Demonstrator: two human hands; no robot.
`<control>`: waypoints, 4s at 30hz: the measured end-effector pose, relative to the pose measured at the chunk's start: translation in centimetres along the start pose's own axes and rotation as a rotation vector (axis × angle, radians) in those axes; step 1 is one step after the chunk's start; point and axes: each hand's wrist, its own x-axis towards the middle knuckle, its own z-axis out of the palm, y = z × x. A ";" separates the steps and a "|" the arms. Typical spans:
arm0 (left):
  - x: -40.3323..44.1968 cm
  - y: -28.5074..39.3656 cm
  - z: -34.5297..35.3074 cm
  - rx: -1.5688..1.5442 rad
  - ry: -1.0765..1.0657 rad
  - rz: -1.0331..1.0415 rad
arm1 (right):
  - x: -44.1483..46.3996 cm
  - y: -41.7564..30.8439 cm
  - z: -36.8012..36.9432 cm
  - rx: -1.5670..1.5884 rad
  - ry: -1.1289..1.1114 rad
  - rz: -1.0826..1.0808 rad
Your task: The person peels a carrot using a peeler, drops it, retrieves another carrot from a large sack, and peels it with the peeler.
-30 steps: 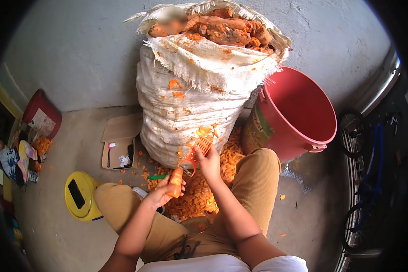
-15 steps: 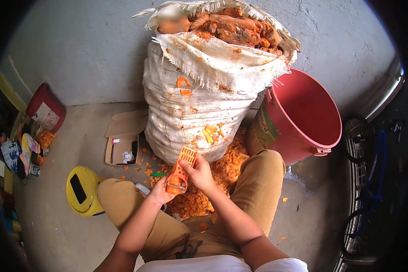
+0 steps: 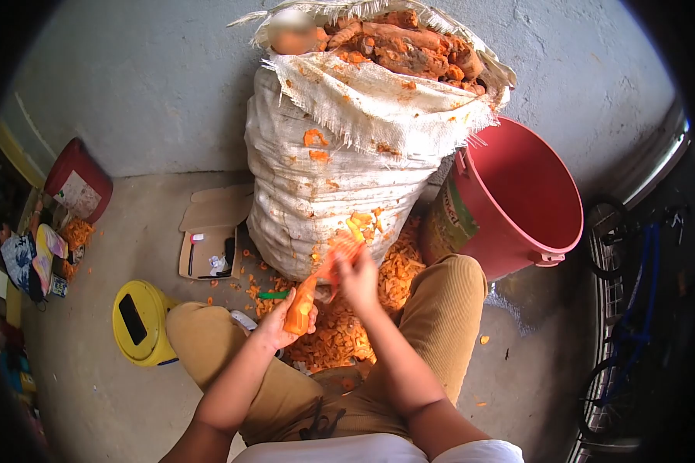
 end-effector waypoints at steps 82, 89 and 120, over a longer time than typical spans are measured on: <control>0.4 0.4 0.0 -0.003 0.105 0.035 | -1.8 -2.7 1.0 0.167 -0.116 0.002; 0.8 0.0 0.2 -0.036 0.134 0.076 | -3.1 -2.1 1.7 -0.168 -0.281 -0.022; -0.2 -0.1 -0.9 0.109 0.021 -0.087 | 3.8 -3.8 -4.5 0.038 0.377 -0.265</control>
